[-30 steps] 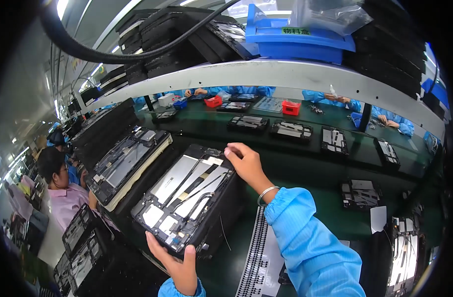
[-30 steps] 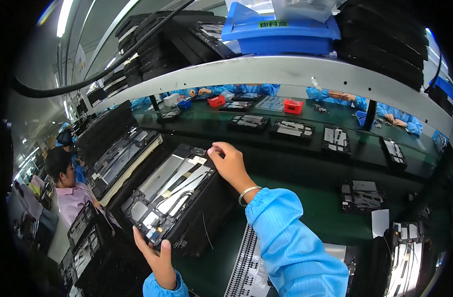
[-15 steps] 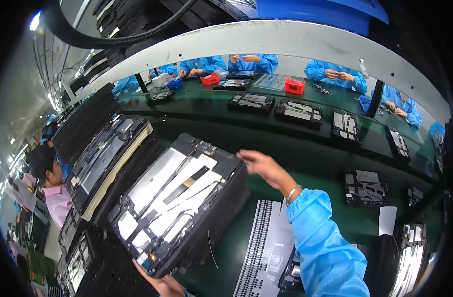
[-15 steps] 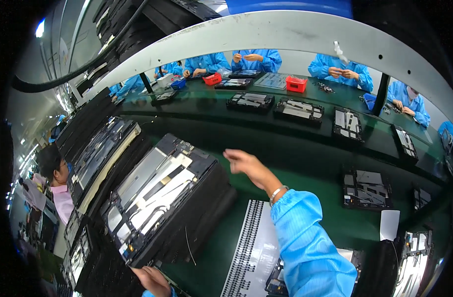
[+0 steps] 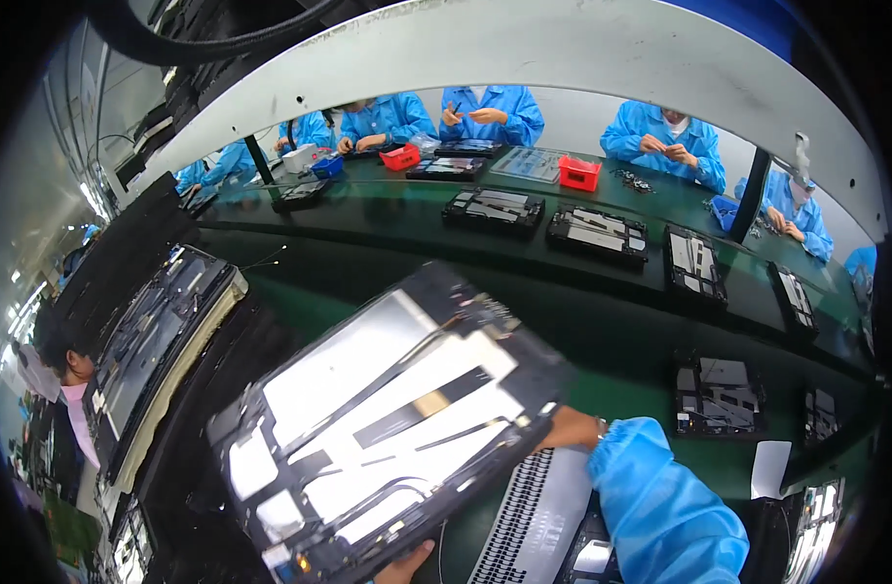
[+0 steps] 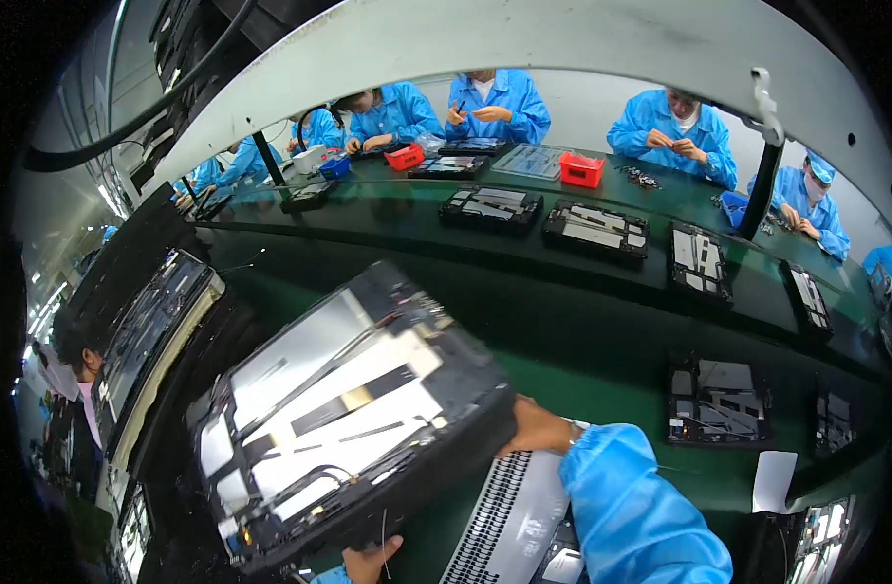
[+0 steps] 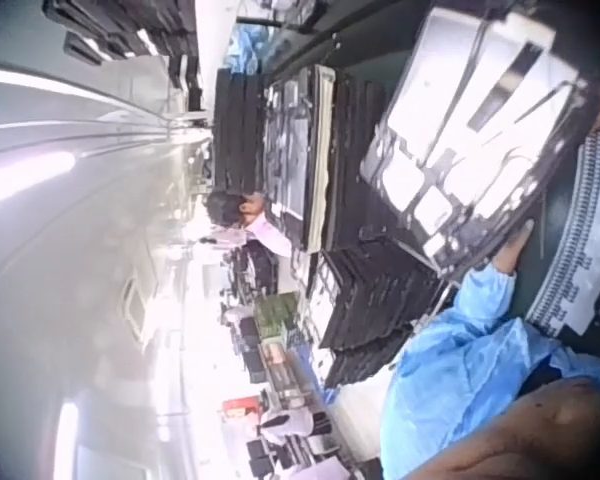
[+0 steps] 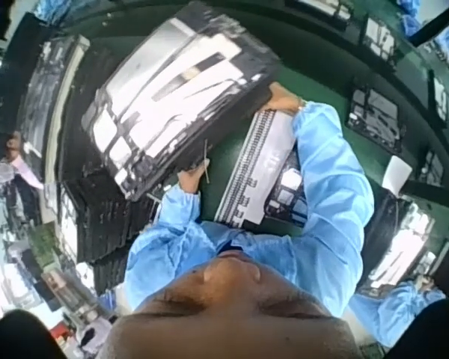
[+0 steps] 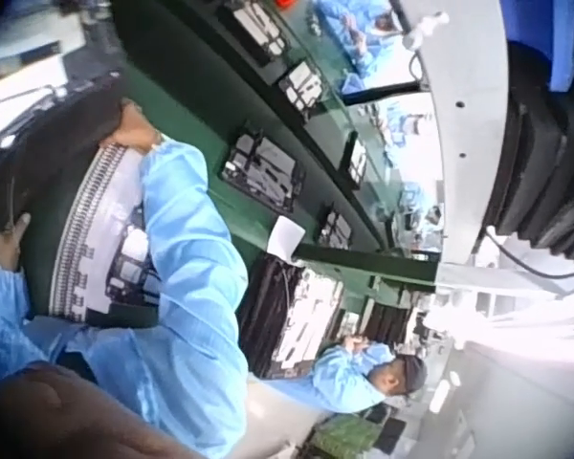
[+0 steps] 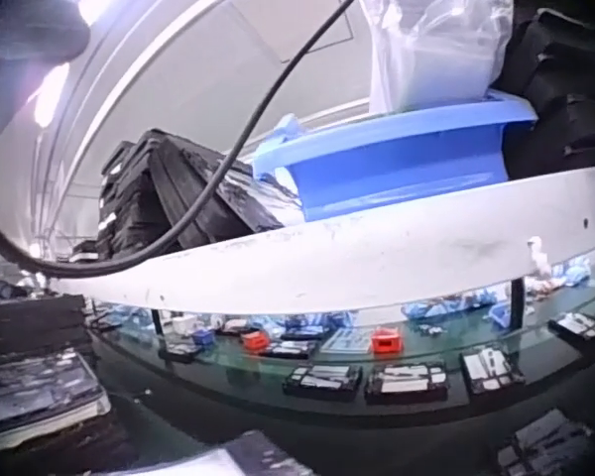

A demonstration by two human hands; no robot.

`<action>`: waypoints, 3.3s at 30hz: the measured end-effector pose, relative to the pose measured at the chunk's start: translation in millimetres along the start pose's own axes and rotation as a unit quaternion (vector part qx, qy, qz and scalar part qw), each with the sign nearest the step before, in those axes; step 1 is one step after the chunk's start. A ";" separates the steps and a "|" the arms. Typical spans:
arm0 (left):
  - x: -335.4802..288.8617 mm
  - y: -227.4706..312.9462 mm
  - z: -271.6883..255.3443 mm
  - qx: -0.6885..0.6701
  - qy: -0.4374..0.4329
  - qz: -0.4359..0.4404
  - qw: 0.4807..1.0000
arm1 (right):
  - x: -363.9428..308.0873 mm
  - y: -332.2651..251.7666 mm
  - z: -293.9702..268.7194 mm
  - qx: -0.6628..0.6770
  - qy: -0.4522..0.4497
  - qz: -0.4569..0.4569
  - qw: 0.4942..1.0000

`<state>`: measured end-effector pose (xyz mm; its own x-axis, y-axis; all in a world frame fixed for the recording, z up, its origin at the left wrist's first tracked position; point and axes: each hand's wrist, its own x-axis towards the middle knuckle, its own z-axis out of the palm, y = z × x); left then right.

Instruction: The person assembles tablet device frames by hand, installing internal cables, battery packs, and device screens into the tablet housings on a production line.

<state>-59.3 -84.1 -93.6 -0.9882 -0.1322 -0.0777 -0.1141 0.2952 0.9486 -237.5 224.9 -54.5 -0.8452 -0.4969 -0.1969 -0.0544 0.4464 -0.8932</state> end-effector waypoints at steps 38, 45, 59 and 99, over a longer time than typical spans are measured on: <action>385.3 128.8 36.8 -0.105 0.331 0.218 0.912 | -239.8 73.9 -109.7 -0.110 0.603 0.310 0.727; 161.0 160.5 166.9 0.008 0.117 0.505 0.855 | -219.8 131.1 -99.3 -0.282 0.623 0.330 0.651; 81.4 181.1 176.2 -0.019 -0.330 0.232 0.915 | -250.4 -31.4 -51.1 -0.080 0.634 0.168 0.750; -23.0 47.1 22.5 0.356 -0.375 0.391 0.762 | -175.1 -103.6 273.3 -0.162 0.465 0.162 0.855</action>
<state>-44.2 -45.9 -54.1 -0.5328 0.8460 0.0194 0.7765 0.4797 0.4086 61.4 62.3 -38.0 -0.8926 0.4321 0.1290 0.2460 0.7064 -0.6636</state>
